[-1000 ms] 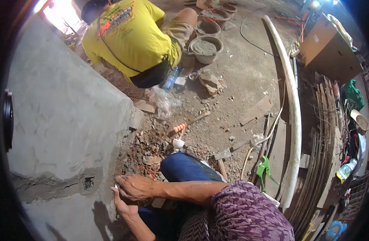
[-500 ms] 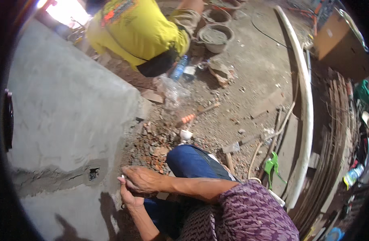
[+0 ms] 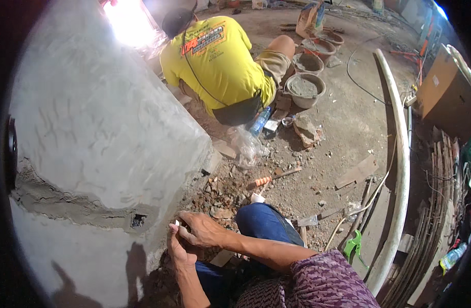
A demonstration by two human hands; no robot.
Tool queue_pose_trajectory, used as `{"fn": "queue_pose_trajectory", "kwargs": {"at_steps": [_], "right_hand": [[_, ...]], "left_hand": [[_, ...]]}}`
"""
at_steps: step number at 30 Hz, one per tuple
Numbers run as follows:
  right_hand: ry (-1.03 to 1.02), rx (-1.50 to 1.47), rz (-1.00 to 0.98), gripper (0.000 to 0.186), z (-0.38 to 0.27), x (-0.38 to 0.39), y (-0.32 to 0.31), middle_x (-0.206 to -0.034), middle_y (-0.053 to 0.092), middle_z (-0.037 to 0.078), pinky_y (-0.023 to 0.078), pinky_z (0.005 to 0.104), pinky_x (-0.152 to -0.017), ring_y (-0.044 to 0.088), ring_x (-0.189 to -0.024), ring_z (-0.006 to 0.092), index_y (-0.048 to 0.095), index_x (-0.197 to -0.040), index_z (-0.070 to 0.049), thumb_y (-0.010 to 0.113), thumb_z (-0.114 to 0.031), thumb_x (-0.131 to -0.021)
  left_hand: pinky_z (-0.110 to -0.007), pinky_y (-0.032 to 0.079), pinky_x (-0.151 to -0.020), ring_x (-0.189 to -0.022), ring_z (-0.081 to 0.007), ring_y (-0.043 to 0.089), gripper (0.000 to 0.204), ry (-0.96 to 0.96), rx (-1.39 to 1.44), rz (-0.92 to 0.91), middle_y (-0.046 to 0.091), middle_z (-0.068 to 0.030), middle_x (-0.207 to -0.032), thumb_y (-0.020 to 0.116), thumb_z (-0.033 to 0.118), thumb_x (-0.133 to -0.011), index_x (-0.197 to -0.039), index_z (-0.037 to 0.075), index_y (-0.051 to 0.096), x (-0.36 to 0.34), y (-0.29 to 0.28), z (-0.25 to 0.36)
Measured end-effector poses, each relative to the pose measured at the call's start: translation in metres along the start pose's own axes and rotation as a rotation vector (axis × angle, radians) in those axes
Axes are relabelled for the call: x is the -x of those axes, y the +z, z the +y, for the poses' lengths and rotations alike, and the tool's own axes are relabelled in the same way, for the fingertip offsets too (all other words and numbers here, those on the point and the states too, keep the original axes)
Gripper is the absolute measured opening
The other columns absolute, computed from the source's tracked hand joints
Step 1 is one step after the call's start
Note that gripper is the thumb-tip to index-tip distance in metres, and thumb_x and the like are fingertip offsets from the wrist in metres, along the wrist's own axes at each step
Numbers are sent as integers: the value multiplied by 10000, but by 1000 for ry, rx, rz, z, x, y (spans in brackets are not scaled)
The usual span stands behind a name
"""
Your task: Installing and securing an electrical outlet box into a concrete wall and applying cement to fix it.
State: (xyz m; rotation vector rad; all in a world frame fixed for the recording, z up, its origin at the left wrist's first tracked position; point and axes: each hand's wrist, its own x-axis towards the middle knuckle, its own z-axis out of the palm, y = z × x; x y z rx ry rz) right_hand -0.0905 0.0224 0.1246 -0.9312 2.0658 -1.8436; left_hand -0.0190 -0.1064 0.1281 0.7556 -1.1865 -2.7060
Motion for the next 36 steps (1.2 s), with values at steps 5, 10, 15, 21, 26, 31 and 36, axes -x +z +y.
{"fn": "queue_pose_trajectory", "kwargs": {"at_steps": [5, 10, 15, 21, 26, 31, 36], "right_hand": [[-142, -41, 35, 365, -12, -7, 0, -996, 637, 280, 515, 494, -816, 636, -948, 460, 544, -1219, 26, 556, -244, -975], [-165, 3, -8, 420, -6, -9, -9, -1171, 649, 270, 539, 466, -887, 653, -1039, 439, 557, -1300, 11, 580, -239, -964], [-118, 18, 6, 447, -6, -6, -15, -1166, 659, 271, 539, 462, -906, 656, -1056, 435, 547, -1333, 10, 581, -229, -958], [33, -139, 152, 426, -10, -17, 4, -1169, 689, 222, 530, 412, -940, 682, -1082, 357, 588, -1309, 10, 657, -150, -920], [106, -510, 236, 385, -31, -18, -12, -1183, 699, 138, 524, 326, -951, 661, -1089, 192, 586, -1315, 39, 638, -8, -937], [133, -729, 167, 283, -39, -17, -2, -1162, 701, 131, 544, 293, -888, 667, -1048, 166, 636, -1194, 38, 702, -6, -922], [25, -448, 174, 268, -42, -23, -7, -1100, 707, 121, 554, 302, -853, 678, -989, 164, 661, -1127, 31, 729, 30, -867]], "left_hand": [[-298, 463, -612, -602, -120, 520, 300, 168, -125, 11, 497, 41, -647, 685, 405, -949, -916, 126, 580, 2, 10, 5], [-303, 475, -629, -604, -125, 539, 302, 162, -110, -20, 516, 43, -651, 686, 418, -947, -920, 136, 581, -2, 17, 7], [-311, 518, -728, -825, -123, 614, 326, 120, -138, -45, 629, 30, -874, 677, 434, -953, -1000, 116, 623, -10, 5, 4], [-351, 537, -826, -923, -172, 650, 360, 125, -172, 78, 668, -1, -1022, 652, 417, -975, -1152, 104, 667, -15, -16, 2], [-333, 435, -1073, -1253, -206, 574, 467, 463, -537, -147, 611, -132, -1376, 612, 211, -1015, -1432, 15, 536, -4, 29, 19], [-335, 455, -1045, -1211, -193, 599, 430, 597, -778, -185, 631, -129, -1341, 581, 174, -1027, -1433, 39, 543, 13, 29, 50], [-331, 487, -986, -1135, -201, 627, 361, 616, -778, -195, 663, -125, -1226, 594, 208, -1028, -1325, 3, 606, 13, 33, 61]]}}
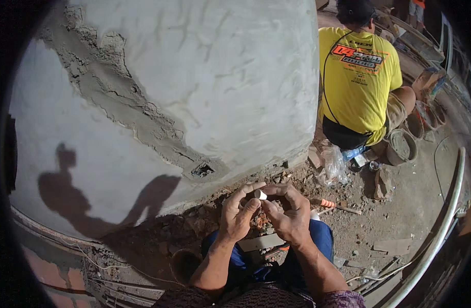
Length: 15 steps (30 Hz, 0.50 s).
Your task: Installing and securing an electrical outlet box into a concrete wall and applying cement to fix it.
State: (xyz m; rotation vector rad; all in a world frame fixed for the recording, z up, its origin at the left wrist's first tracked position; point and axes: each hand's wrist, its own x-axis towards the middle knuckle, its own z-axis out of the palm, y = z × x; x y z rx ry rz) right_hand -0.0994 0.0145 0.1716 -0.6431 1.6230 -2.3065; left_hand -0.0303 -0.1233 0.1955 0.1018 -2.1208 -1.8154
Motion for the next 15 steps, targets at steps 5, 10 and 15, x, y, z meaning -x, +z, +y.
{"fn": "queue_pose_trajectory", "kwargs": {"at_steps": [5, 10, 15], "right_hand": [[-227, 236, -35, 282, -8, -26, 4, -1036, 702, 117, 544, 297, -849, 677, -949, 164, 665, -1087, 20, 741, 59, -818], [114, 96, -48, 218, -26, -22, 34, -1044, 696, 104, 530, 294, -828, 661, -936, 159, 667, -1053, 59, 757, -19, -871], [1, -141, -10, 154, 2, -23, 32, -981, 711, 124, 529, 303, -816, 661, -901, 171, 679, -985, 55, 750, -24, -873]], "left_hand": [[-339, 510, -917, -1055, -213, 647, 320, 15, -62, 79, 667, -141, -1138, 587, 200, -1031, -1260, -20, 622, -17, -3, 3], [-336, 504, -907, -1039, -200, 659, 293, 21, -115, 225, 697, -137, -1100, 564, 196, -1035, -1204, -31, 639, -2, -22, 2], [-399, 501, -945, -1102, -319, 653, 326, 48, -157, 242, 667, -214, -1175, 567, 200, -1033, -1248, -42, 612, 3, -16, -3]]}}
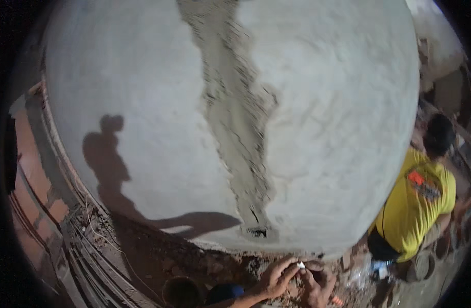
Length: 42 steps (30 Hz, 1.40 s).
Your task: Installing and securing an electrical outlet box into a concrete wall and applying cement to fix it.
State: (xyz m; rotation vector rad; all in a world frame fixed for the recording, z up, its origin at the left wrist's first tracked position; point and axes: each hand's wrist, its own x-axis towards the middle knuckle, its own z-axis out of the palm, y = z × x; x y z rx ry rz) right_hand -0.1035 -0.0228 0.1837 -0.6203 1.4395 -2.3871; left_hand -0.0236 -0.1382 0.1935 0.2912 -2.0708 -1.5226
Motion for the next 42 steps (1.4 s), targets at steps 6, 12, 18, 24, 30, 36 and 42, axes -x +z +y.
{"fn": "queue_pose_trajectory", "kwargs": {"at_steps": [6, 12, 18, 24, 30, 36, 42], "right_hand": [[68, 236, -133, 127, -18, -17, 29, -986, 705, 67, 525, 292, -800, 642, -895, 159, 691, -1053, 9, 647, -13, -936], [78, 97, -206, 111, -121, -55, 124, -989, 702, 82, 543, 304, -841, 653, -892, 159, 676, -1046, 11, 637, 8, -942], [187, 171, -126, 164, -250, -94, 221, -930, 735, 136, 547, 293, -793, 680, -844, 157, 696, -956, 88, 751, -48, -885], [201, 214, -116, 206, -370, -131, 305, -889, 739, 127, 536, 285, -751, 672, -820, 141, 705, -989, 87, 714, -106, -919], [135, 383, -179, 145, -411, -158, 302, -865, 730, 95, 519, 271, -709, 657, -792, 116, 718, -1010, 48, 703, -66, -923], [52, 291, -255, 129, -421, -191, 300, -660, 657, 43, 452, 256, -557, 567, -617, 63, 725, -979, 32, 692, -82, -928], [-89, 457, -107, 140, -439, -237, 329, -518, 563, 84, 375, 302, -462, 461, -455, 97, 732, -956, -10, 703, -141, -915]], "left_hand": [[-369, 514, -769, -845, -277, 660, 194, 46, -20, 314, 666, -140, -920, 534, 159, -1040, -1018, -4, 637, -8, -16, 33], [-373, 506, -736, -818, -262, 661, 227, 202, -200, 509, 675, -147, -951, 520, 211, -1062, -1059, 25, 649, -47, -75, 161], [-248, 458, -641, -752, -67, 553, 203, -193, 344, 415, 636, -6, -860, 585, 153, -1034, -1147, 10, 674, -100, -133, 278], [-246, 500, -807, -927, -100, 623, 217, -278, 320, 369, 707, -69, -1022, 623, 91, -1010, -1185, -31, 662, -139, -185, 381], [-210, 419, -629, -741, -35, 505, 218, -181, 51, 370, 660, 11, -906, 644, 154, -1011, -1170, 6, 665, -180, -184, 444], [-179, 346, -559, -675, 5, 438, 330, -122, 29, 412, 591, 55, -879, 633, 196, -1021, -1283, -3, 607, -202, -177, 462], [-175, 357, -558, -674, -1, 442, 456, -131, 157, 507, 578, 64, -851, 632, 258, -1017, -1405, 38, 534, -224, -200, 492]]}}
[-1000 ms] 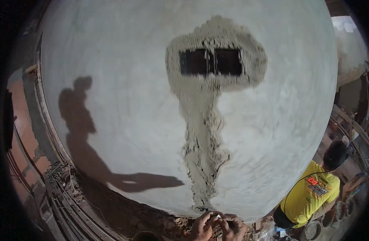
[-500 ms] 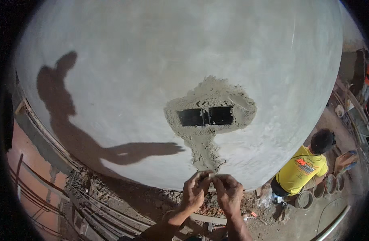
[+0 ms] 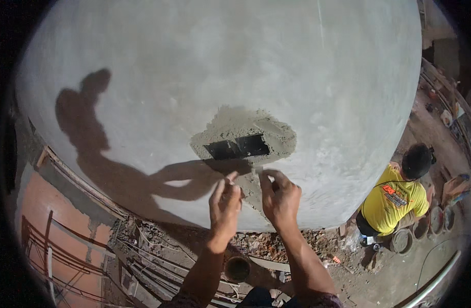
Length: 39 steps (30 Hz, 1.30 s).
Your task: Installing and securing an electrical outlet box into a concrete wall and applying cement to fix it.
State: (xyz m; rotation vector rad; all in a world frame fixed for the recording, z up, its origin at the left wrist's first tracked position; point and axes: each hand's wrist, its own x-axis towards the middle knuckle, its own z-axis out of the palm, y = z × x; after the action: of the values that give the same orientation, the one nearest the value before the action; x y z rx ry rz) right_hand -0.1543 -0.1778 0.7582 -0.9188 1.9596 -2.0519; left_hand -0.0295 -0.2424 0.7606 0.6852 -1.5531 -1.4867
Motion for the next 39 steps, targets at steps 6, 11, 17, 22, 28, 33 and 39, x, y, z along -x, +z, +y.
{"fn": "queue_pose_trajectory", "kwargs": {"at_steps": [6, 11, 17, 22, 28, 33, 39], "right_hand": [[-53, 73, 141, 151, -16, -33, 28, -626, 652, 191, 490, 383, -533, 660, -546, 310, 744, -952, -49, 674, -179, -919], [-99, 165, 209, 182, -9, -46, 45, -706, 680, 222, 543, 445, -613, 700, -674, 390, 744, -936, -53, 614, -181, -923], [-22, 195, 151, 211, -16, -49, 57, -794, 711, 221, 544, 401, -653, 725, -730, 355, 751, -972, -13, 628, -161, -886], [-116, 190, 154, 216, -14, -49, 64, -808, 713, 215, 545, 397, -653, 724, -729, 356, 747, -984, -14, 611, -152, -889], [-148, 243, 90, 212, -20, -52, 57, -844, 729, 194, 558, 403, -684, 730, -760, 347, 745, -1002, -29, 586, -117, -893], [-78, 254, 59, 214, -16, -54, 58, -854, 734, 190, 564, 404, -706, 734, -791, 346, 745, -1006, -35, 575, -103, -895], [-94, 236, 64, 219, -14, -56, 55, -868, 721, 212, 563, 423, -725, 712, -803, 394, 757, -1010, -52, 599, -134, -882]], "left_hand": [[-183, 358, -569, -697, -20, 447, 515, -42, 96, -21, 521, 59, -842, 633, 249, -1020, -1460, 54, 453, -42, -5, 20], [-192, 333, -524, -652, -29, 447, 603, -131, 101, -126, 539, 48, -818, 682, 283, -992, -1485, 76, 406, -59, -5, 22], [-183, 358, -552, -699, -30, 479, 610, -162, 158, -162, 582, 26, -862, 729, 279, -958, -1443, 32, 452, -73, -14, 10], [-206, 438, -665, -848, -54, 521, 538, -158, 219, -157, 608, -4, -1029, 709, 237, -972, -1412, 36, 474, -77, -13, 4], [-198, 379, -540, -674, -32, 475, 415, -182, 232, -155, 611, 17, -904, 667, 206, -993, -1349, 60, 511, -81, -8, 7], [-201, 305, -460, -547, -31, 402, 287, -221, 273, -136, 590, 17, -781, 637, 184, -1003, -1253, 72, 551, -86, -4, 5], [-220, 307, -447, -527, -42, 395, 201, -295, 349, -60, 560, 24, -750, 641, 150, -995, -1171, 83, 574, -91, -1, 7]]}}
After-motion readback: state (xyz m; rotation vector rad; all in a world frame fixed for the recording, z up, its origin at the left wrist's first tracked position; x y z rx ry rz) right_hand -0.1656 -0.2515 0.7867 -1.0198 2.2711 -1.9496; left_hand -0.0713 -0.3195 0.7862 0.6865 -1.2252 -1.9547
